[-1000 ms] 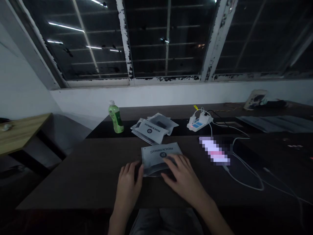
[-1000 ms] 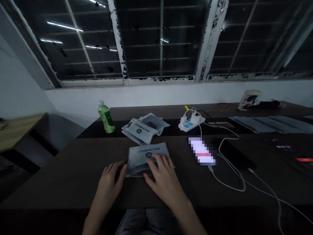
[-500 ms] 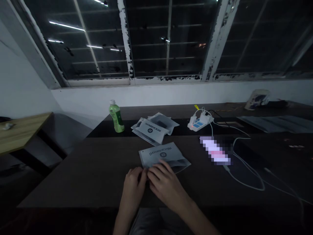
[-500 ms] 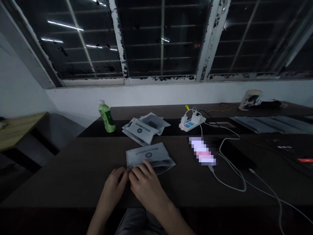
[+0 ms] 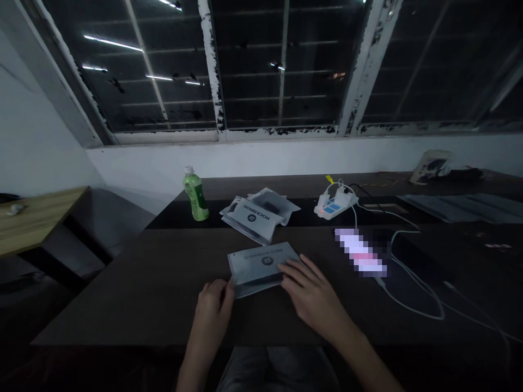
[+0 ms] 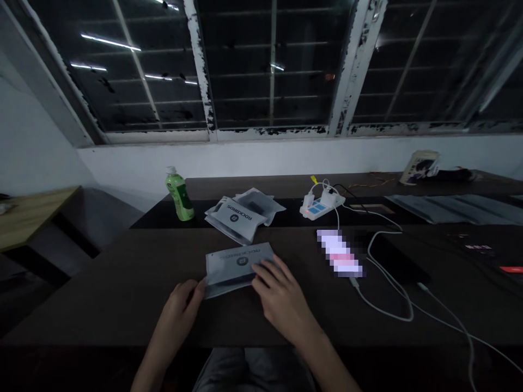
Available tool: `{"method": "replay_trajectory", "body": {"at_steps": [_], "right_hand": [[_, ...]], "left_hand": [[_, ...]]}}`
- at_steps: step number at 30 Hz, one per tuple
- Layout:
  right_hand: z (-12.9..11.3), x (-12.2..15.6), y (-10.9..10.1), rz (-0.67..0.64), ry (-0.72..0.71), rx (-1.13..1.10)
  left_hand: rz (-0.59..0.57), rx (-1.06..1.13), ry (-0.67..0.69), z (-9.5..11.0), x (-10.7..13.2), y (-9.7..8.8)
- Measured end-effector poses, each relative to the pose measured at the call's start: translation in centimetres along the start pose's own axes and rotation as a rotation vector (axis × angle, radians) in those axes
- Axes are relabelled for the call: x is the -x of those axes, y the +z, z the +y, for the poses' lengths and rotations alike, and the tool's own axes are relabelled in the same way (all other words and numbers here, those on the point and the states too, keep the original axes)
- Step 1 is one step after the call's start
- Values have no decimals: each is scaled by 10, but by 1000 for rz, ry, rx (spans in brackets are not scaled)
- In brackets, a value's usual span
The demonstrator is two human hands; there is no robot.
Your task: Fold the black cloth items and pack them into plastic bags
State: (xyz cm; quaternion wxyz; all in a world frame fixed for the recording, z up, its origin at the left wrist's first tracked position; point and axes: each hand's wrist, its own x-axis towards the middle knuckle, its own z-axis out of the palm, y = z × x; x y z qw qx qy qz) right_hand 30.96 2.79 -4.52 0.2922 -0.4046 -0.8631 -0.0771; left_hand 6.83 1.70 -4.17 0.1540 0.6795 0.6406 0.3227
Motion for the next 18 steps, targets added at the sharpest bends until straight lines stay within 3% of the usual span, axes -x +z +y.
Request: {"method": "replay_trajectory", "body": {"at_steps": [6,10,13,15,16,18], "right_hand": [[30,25,-10,69,71,57],[35,31,-17,-11,161,42],[28,29,-25,-85,215,-68],[18,22,-28,-104,238,-149],[12,16,-27,-115,240,-179],[1,4,-21,-148,230,-208]], "left_hand": [[-56,-3,-67,-10,-4,-16],[-113,-142,-17,-19,-3,-21],[134,-321,-10,-15,3,-20],[316,-385,84,-4,7,-13],[345,-397,174,3,7,-7],[289,-415,364,17,3,8]]}}
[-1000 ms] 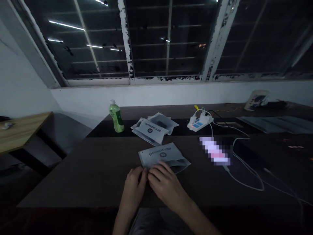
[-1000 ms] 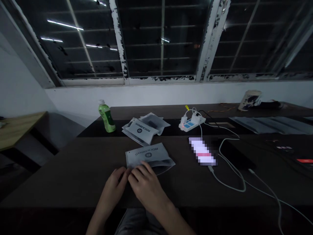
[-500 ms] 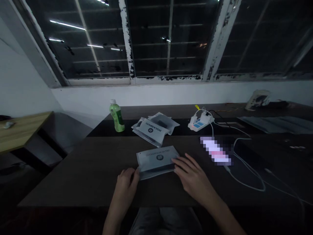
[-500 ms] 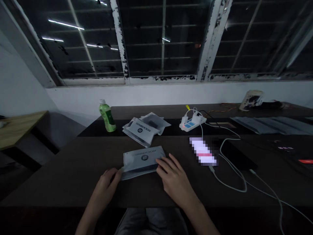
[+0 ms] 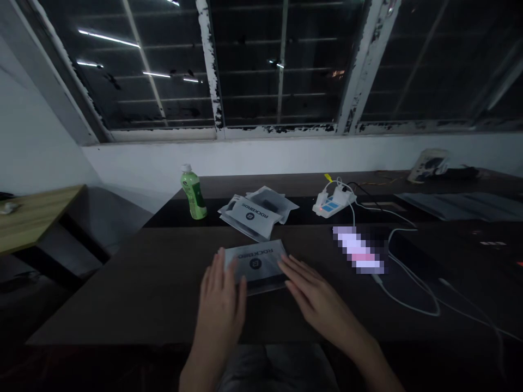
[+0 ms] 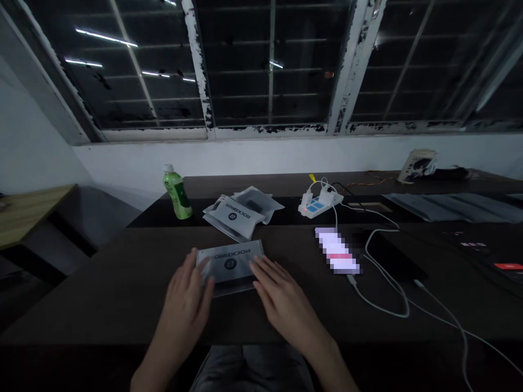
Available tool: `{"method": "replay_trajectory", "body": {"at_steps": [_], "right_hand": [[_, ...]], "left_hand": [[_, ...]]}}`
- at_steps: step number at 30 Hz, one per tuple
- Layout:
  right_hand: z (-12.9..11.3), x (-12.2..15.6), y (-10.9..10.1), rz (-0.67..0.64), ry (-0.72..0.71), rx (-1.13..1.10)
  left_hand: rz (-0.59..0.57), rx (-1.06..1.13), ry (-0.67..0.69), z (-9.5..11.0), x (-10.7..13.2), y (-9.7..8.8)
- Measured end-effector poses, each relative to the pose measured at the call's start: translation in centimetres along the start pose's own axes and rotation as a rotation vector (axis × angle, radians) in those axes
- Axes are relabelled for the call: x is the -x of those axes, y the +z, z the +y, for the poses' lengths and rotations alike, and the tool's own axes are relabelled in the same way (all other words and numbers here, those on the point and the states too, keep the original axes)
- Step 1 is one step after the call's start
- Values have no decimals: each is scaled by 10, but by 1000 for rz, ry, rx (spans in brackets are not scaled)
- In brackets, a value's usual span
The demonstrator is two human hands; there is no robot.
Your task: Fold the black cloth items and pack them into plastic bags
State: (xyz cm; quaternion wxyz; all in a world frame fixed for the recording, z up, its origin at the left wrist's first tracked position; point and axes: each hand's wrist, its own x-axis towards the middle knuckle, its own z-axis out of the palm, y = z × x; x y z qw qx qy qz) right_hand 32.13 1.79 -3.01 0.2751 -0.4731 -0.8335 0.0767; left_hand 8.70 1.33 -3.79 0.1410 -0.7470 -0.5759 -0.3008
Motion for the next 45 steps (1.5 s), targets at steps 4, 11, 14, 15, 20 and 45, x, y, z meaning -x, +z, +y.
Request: {"method": "replay_trajectory", "body": {"at_steps": [4,11,14,15,20,45], "right_hand": [[-15,-21,27,-56,13,41],[-8,-23,50,-107,75,43],[-7,-21,42,-145,45,-14],[-7,-21,37,-165,24,-44],[-6,-26,13,-237,-19,-188],[56,-137,28,-292,645,-808]], "left_hand": [[-115,-5,201,18,-12,35],[-191,-84,197,10,-10,60],[-194,-115,181,12,-7,54],[-196,-129,176,12,-6,52],[-242,-231,94,-4,1,34],[-40,-44,256,-64,-88,37]]}}
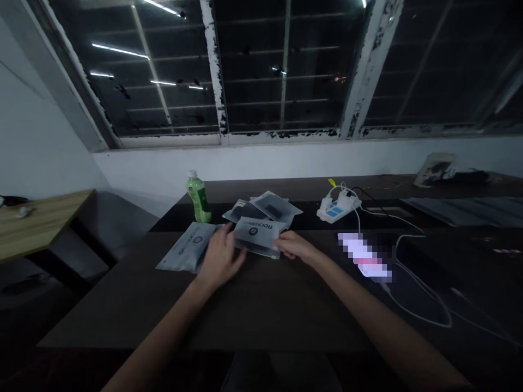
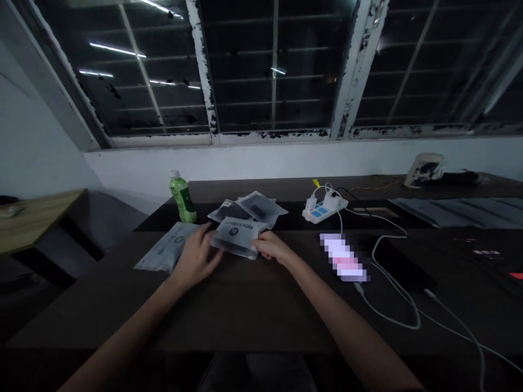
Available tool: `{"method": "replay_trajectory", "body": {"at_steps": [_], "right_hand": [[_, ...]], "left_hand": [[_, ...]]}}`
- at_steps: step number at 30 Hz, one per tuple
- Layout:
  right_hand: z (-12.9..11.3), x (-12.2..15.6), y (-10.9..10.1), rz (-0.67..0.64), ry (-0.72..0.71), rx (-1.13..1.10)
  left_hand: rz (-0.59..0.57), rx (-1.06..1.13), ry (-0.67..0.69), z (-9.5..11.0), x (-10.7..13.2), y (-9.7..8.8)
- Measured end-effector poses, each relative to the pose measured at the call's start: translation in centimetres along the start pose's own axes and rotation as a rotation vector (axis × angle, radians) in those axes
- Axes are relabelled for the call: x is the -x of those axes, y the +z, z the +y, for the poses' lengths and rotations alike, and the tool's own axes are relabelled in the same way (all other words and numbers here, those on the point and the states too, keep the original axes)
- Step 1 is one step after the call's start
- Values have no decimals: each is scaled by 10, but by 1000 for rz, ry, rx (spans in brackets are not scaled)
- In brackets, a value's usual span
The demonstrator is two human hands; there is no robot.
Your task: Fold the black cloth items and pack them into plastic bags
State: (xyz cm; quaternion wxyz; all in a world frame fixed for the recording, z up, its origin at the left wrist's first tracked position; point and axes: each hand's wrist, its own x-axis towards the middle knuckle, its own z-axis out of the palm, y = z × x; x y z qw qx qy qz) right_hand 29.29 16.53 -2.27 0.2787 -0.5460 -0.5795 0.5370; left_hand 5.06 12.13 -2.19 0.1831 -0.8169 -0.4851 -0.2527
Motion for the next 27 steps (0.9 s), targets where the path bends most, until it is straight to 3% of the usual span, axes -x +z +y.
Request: {"method": "replay_trajectory", "body": {"at_steps": [3,6,11,19,23,27], "right_hand": [[8,26,-6,-103,-51,-47],[17,48,-4,-122,-79,-90],[28,70,9,-90,-51,-90],[34,65,24,-23,-2,-57],[31,71,11,-51,3,-106],[35,80,-21,-113,1,-126]], "left_hand": [[-29,143,373,42,1,-4],[14,132,511,68,1,-2],[76,120,514,75,1,3],[71,123,572,80,5,-3],[88,105,528,65,4,-3],[91,85,416,41,4,-7]]}}
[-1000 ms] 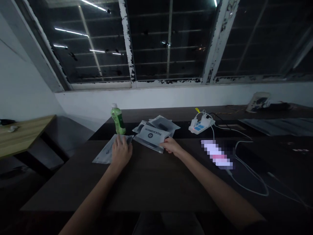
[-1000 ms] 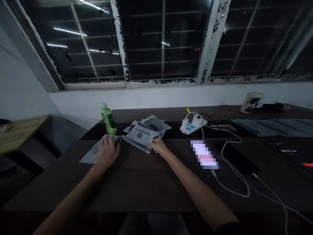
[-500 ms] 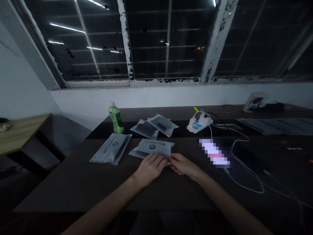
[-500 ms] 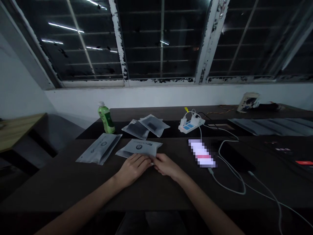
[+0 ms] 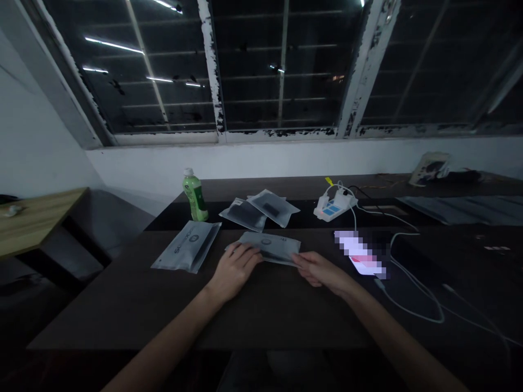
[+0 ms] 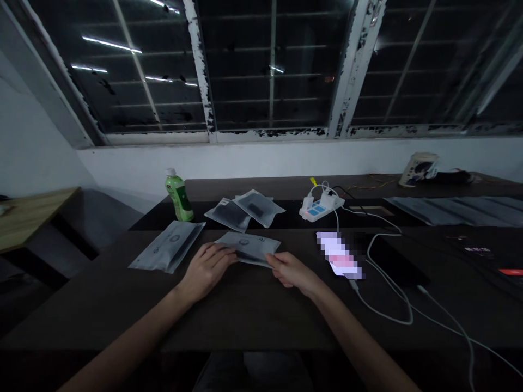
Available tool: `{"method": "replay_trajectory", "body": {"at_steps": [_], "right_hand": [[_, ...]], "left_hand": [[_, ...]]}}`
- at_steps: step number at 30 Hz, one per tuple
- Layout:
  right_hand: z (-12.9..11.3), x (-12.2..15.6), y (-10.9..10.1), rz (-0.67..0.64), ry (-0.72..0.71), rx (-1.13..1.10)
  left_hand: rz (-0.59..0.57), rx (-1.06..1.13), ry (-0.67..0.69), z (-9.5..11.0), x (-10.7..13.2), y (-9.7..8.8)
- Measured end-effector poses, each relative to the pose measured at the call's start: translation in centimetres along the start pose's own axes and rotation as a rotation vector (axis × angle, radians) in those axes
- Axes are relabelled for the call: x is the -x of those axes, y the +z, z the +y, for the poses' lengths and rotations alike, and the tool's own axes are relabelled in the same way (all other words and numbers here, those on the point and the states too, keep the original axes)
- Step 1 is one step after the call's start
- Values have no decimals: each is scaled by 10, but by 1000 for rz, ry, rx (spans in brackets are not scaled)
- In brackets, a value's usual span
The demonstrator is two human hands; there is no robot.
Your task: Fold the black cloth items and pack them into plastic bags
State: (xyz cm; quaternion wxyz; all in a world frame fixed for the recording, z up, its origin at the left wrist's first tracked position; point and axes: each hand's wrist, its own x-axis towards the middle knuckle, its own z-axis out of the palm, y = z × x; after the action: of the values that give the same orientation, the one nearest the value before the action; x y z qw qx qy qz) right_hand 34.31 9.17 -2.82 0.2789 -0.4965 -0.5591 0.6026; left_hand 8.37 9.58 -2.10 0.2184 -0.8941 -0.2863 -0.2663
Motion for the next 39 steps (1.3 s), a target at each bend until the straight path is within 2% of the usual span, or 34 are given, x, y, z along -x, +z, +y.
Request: {"method": "replay_trajectory", "body": {"at_steps": [4,8,14,18,22,24,26,28,30,32,35,39], "right_hand": [[-1,9,-27,-55,-11,24],[-2,13,-38,-91,-34,70],[4,14,-55,-156,11,215],[7,1,-56,5,20,296],[7,-14,-35,180,-85,214],[8,-18,-25,258,-173,141],[12,-19,-21,329,-233,101],[16,-17,-21,357,-240,113],[19,-12,-24,306,-197,152],[21,-8,-24,214,-143,183],[20,-4,-17,96,-98,208],[20,-5,-7,52,-86,182]], "left_hand": [[31,-14,-25,-9,6,-10],[77,-37,-51,-6,11,-20],[55,-17,-64,-1,28,-35],[33,17,-71,20,31,-41],[16,188,-81,57,19,-46],[33,280,-177,70,12,-45],[29,263,-371,72,7,-38],[-22,148,-599,67,6,-27],[-102,59,-760,59,8,-15],[-185,93,-855,55,11,-8],[-262,278,-996,57,11,-11],[-370,351,-1138,58,7,-16]]}}
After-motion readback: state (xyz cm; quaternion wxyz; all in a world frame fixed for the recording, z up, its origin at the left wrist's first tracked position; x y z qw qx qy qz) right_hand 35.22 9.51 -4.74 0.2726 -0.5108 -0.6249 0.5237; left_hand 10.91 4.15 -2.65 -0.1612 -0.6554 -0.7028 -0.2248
